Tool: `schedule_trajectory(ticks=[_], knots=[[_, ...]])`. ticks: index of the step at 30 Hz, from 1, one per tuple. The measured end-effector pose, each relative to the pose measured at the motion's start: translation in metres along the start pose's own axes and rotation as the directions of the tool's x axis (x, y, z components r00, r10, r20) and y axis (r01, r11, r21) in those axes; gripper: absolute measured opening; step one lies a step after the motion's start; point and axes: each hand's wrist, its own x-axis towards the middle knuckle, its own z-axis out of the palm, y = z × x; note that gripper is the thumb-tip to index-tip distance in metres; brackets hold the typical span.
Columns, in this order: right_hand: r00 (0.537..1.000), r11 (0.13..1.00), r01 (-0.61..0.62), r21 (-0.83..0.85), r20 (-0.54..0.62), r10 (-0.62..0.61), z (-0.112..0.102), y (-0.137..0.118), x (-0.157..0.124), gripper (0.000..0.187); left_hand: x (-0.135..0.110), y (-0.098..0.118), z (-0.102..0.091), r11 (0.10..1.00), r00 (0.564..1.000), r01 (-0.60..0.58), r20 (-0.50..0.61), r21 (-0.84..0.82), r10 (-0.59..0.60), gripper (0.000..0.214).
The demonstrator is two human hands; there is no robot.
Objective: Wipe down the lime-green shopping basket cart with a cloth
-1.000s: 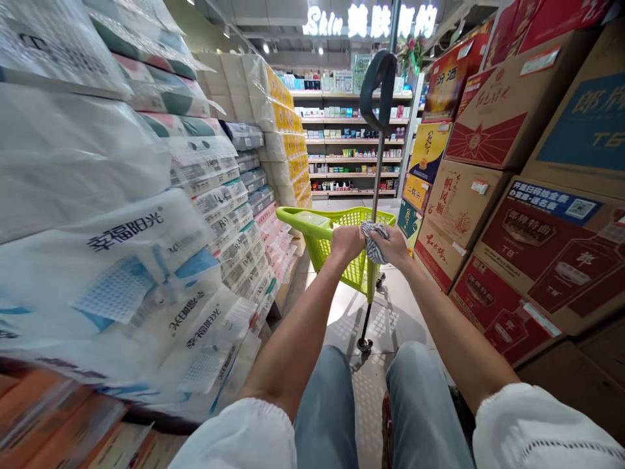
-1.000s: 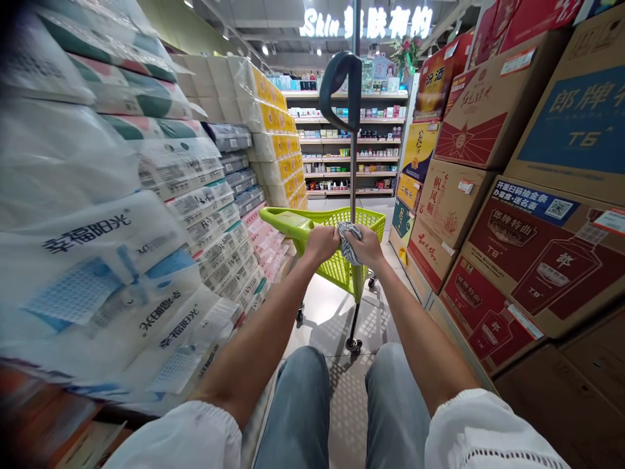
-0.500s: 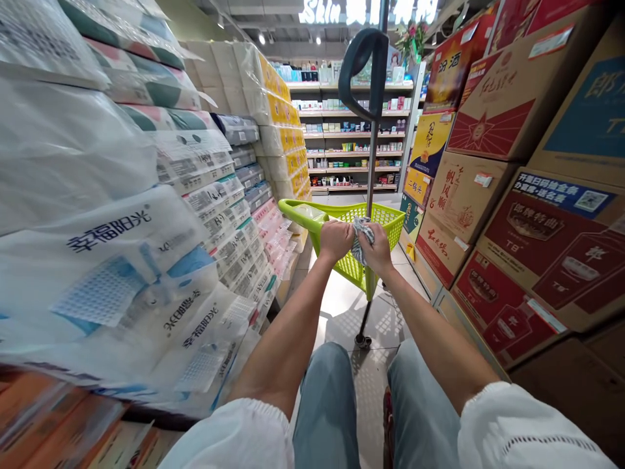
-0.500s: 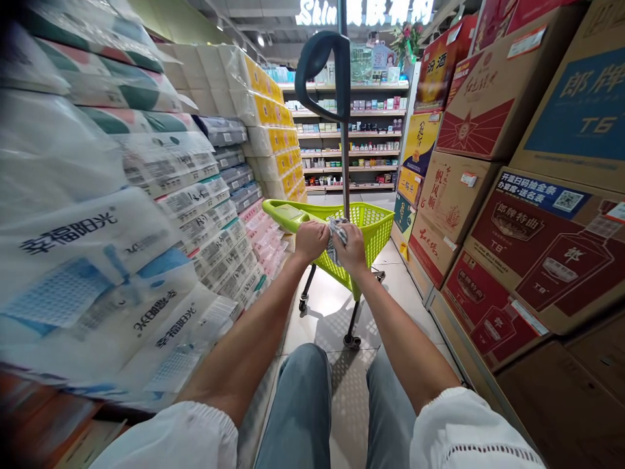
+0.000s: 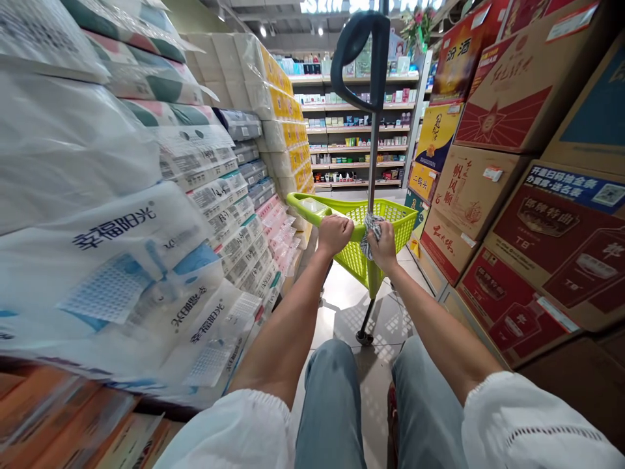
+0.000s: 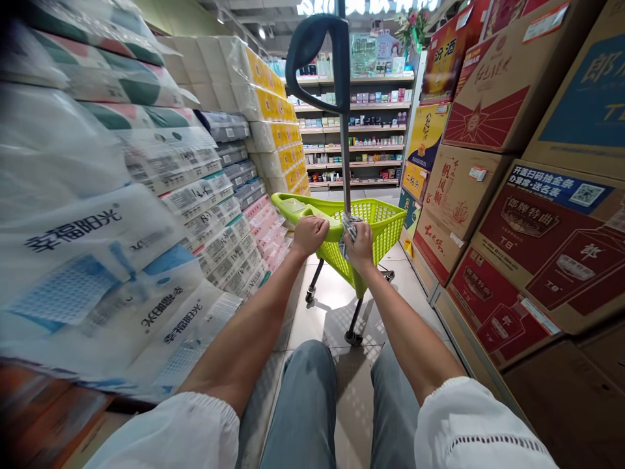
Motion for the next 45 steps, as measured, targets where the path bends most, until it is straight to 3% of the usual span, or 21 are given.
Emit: schedule_trajectory(ticks=[3, 5, 12, 16, 23, 26, 31, 36, 38, 41, 45], knots=[[0.994, 0.993, 0.107, 0.042, 0.000, -0.107, 0.001, -0.028, -0.004, 0.026, 0.000, 0.000, 0.002, 1.000, 1.000, -0.002, -0.001, 0.021, 0.002, 0.045], [0.985, 0.984, 0.169, 0.054, 0.017, -0.170, 0.002, -0.033, -0.005, 0.027, 0.000, -0.001, 0.002, 1.000, 1.000, -0.010, 0.001, 0.028, 0.010, 0.044], [0.980, 0.985, 0.172, -0.003, 0.101, -0.171, 0.000, 0.021, 0.005, 0.027, 0.002, -0.011, -0.001, 0.999, 1.000, -0.012, 0.008, -0.036, 0.012, 0.045], [0.987, 0.989, 0.144, -0.013, 0.077, -0.143, -0.002, 0.034, 0.002, 0.029, 0.003, -0.018, -0.006, 0.997, 0.998, -0.023, 0.058, -0.078, 0.028, 0.045], [0.984, 0.987, 0.157, -0.023, 0.091, -0.154, 0.001, 0.012, -0.009, 0.031, 0.001, -0.041, -0.019, 0.983, 0.989, -0.069, 0.116, -0.172, 0.090, 0.044], [0.973, 0.977, 0.209, -0.044, 0.109, -0.203, 0.000, 0.001, -0.011, 0.033, 0.003, -0.048, -0.031, 0.982, 0.970, -0.102, 0.203, -0.158, 0.133, 0.042], [0.958, 0.960, 0.266, -0.083, 0.134, -0.254, 0.000, -0.012, -0.014, 0.035, 0.010, -0.024, -0.045, 0.986, 0.959, -0.092, 0.280, 0.143, 0.049, 0.040], [0.944, 0.939, 0.307, -0.154, 0.175, -0.280, 0.002, -0.018, -0.010, 0.036, 0.007, 0.011, -0.025, 0.964, 0.944, 0.086, 0.290, 0.253, -0.161, 0.037], [0.921, 0.913, 0.357, -0.196, 0.234, -0.311, -0.001, -0.014, -0.004, 0.035, 0.002, 0.013, -0.017, 0.958, 0.968, 0.078, 0.208, 0.276, -0.139, 0.039], [0.886, 0.881, 0.424, -0.213, 0.299, -0.354, -0.007, -0.004, 0.008, 0.035, -0.005, 0.005, -0.014, 0.971, 0.984, -0.002, 0.174, 0.239, -0.041, 0.041], [0.914, 0.894, 0.392, -0.216, 0.201, -0.352, -0.011, -0.003, 0.017, 0.037, -0.008, -0.005, -0.020, 0.988, 0.982, 0.010, 0.184, 0.156, -0.039, 0.040]])
